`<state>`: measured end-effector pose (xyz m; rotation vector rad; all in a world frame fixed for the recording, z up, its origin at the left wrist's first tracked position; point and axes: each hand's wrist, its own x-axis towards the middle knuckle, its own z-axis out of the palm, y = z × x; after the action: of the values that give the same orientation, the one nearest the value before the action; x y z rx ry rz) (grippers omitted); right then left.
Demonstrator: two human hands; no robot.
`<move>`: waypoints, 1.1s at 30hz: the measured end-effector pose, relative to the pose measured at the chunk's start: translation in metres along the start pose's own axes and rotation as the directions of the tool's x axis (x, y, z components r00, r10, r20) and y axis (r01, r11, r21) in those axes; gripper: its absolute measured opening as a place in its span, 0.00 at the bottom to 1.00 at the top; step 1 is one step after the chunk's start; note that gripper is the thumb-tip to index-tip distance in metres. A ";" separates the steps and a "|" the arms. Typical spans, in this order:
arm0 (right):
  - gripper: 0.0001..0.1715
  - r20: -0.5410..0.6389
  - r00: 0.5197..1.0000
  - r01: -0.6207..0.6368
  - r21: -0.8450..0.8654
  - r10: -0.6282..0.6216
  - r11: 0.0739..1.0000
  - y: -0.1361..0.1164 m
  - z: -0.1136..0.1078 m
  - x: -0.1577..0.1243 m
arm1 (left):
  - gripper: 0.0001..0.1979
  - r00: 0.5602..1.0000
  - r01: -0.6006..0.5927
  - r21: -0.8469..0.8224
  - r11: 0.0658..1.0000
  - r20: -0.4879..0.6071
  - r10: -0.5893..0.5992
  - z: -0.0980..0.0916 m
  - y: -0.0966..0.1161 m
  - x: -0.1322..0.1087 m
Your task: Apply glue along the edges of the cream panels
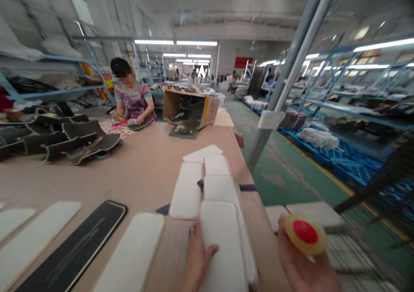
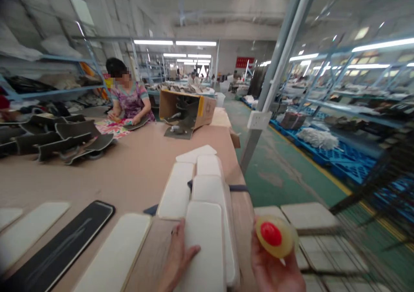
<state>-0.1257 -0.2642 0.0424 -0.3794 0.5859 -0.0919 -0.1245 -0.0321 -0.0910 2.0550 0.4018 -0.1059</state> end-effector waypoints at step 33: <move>0.43 0.352 0.885 -0.303 -0.061 0.305 0.951 0.064 0.061 0.023 | 0.27 0.918 0.304 -0.584 0.752 0.392 -0.066 -0.162 0.070 -0.050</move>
<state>-0.0739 -0.1901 0.0530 -0.2942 0.2773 0.2783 -0.1636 0.0640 0.0599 1.2758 0.3576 -0.3995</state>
